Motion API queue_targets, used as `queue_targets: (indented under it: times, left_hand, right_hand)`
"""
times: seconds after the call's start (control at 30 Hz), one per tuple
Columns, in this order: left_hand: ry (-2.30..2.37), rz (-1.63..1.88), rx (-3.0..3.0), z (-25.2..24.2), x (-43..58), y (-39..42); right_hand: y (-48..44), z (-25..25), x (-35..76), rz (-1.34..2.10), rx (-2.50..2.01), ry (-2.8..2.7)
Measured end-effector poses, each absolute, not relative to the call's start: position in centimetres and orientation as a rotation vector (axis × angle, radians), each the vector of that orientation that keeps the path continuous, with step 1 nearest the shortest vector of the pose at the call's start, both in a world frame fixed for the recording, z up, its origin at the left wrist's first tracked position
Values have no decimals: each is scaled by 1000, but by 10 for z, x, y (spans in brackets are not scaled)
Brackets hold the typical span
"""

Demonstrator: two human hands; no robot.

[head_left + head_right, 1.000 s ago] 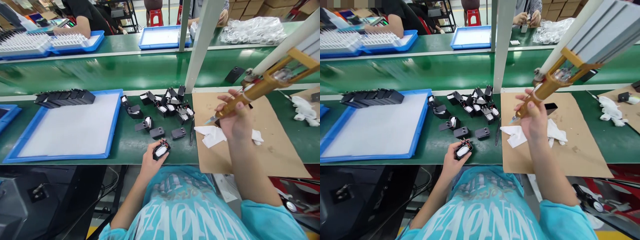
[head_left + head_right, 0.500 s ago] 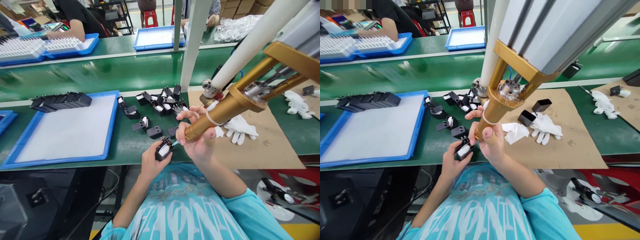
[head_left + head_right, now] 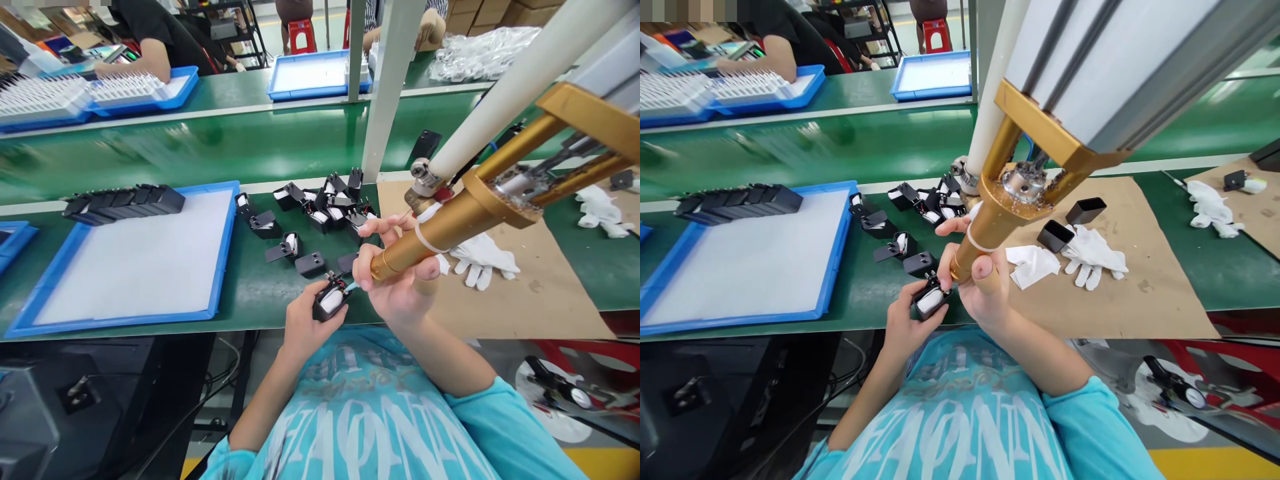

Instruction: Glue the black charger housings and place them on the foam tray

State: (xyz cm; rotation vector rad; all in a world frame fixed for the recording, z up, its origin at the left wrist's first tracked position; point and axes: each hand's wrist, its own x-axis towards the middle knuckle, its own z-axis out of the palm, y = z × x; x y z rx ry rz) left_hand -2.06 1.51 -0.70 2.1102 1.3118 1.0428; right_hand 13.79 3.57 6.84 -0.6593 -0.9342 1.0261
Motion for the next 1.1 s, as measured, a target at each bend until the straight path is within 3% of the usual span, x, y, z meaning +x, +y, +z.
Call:
queue_targets:
  times: [0.23, 0.77, 1.1]
  left_hand:
    - [1414, 923, 2050, -12, -15, 18]
    - [1304, 1152, 2083, -7, -9, 17]
    - [1303, 612, 1869, -12, -53, 28]
  right_hand:
    - [37, 70, 128, 1044, -684, -914]
    - [37, 70, 113, 1102, -494, -1026]
    - [34, 66, 140, 1104, -417, -869]
